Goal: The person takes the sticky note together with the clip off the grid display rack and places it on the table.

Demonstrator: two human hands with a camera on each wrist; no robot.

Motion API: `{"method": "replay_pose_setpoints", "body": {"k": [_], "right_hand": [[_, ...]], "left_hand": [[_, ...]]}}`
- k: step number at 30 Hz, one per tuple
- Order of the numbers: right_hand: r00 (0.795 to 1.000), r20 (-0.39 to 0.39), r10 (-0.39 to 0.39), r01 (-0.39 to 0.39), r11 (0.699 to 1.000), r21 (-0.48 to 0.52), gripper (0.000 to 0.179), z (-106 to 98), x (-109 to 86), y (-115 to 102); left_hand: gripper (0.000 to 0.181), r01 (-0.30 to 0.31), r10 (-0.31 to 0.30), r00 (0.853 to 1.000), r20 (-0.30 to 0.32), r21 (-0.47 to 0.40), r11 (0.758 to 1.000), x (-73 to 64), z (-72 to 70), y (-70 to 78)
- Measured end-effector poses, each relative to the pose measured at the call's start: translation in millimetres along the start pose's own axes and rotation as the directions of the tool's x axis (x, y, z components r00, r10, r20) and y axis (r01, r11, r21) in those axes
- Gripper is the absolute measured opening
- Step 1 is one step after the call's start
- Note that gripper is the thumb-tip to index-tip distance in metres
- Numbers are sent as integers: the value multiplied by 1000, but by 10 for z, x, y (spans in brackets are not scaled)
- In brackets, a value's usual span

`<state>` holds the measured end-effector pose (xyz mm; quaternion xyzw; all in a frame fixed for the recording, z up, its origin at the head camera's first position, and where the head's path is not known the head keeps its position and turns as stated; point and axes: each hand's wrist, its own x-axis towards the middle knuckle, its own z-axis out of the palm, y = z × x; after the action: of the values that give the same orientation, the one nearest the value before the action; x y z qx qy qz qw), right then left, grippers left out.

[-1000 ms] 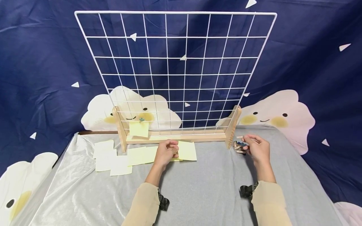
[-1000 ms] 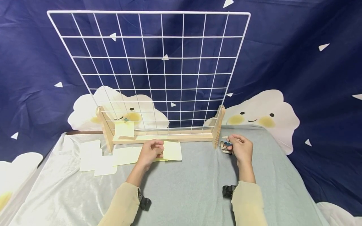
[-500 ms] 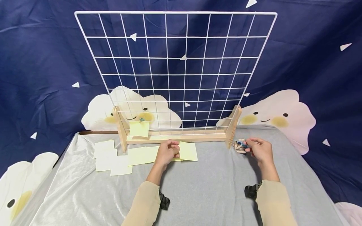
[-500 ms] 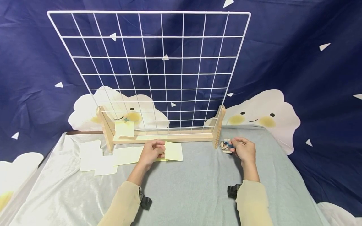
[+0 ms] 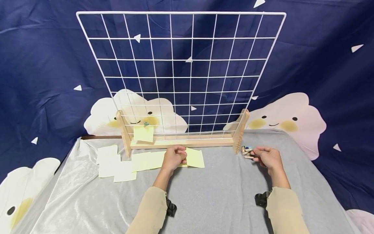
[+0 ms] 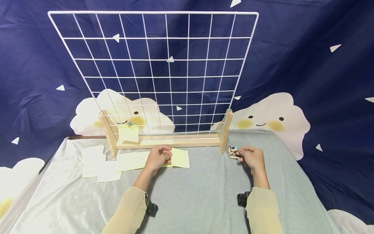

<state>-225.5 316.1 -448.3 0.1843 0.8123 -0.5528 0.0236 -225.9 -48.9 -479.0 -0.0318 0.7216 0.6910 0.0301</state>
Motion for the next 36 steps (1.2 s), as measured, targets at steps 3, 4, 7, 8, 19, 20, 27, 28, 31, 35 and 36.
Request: {"method": "replay_pose_setpoints", "body": {"k": [3, 4, 7, 8, 19, 20, 27, 28, 31, 35, 36], "right_hand": [[1000, -1, 6, -6, 1000, -9, 42, 11, -1, 15], [1000, -3, 8, -8, 1000, -15, 41, 15, 2, 22], [1000, -11, 15, -16, 999, -33, 40, 27, 13, 41], [1000, -14, 15, -15, 999, -37, 40, 30, 15, 45], [1000, 5, 11, -11, 998, -54, 34, 51, 23, 81], [1000, 7, 12, -11, 999, -52, 33, 50, 29, 85], [1000, 20, 5, -4, 998, -59, 36, 48, 39, 92], [1000, 19, 5, -4, 998, -62, 36, 50, 42, 94], [1000, 17, 3, -2, 997, -71, 37, 55, 35, 94], [1000, 7, 0, 1, 997, -72, 36, 59, 35, 89], [1000, 5, -1, 2, 997, -71, 36, 56, 34, 87]], "left_hand": [[21, 2, -2, 1000, -8, 12, 1000, 0, 4, 5], [21, 2, -2, 1000, -10, 15, 1000, -1, 5, 7], [20, 3, -2, 1000, -17, 21, 1000, -5, 12, 12], [20, 3, -2, 1000, -20, 26, 1000, -5, 16, 11], [15, 15, -11, 999, -47, 77, 997, 9, 58, 7], [14, 11, -6, 999, -49, 88, 996, 9, 59, 9], [6, -18, 35, 996, -82, 194, 981, -3, 50, 10], [6, -23, 42, 995, -89, 204, 979, -7, 48, 14], [7, -22, 45, 994, -101, 218, 976, -19, 47, 26], [8, -22, 52, 991, -120, 241, 970, -19, 40, 21], [8, -21, 52, 991, -125, 243, 970, -17, 40, 19]]}}
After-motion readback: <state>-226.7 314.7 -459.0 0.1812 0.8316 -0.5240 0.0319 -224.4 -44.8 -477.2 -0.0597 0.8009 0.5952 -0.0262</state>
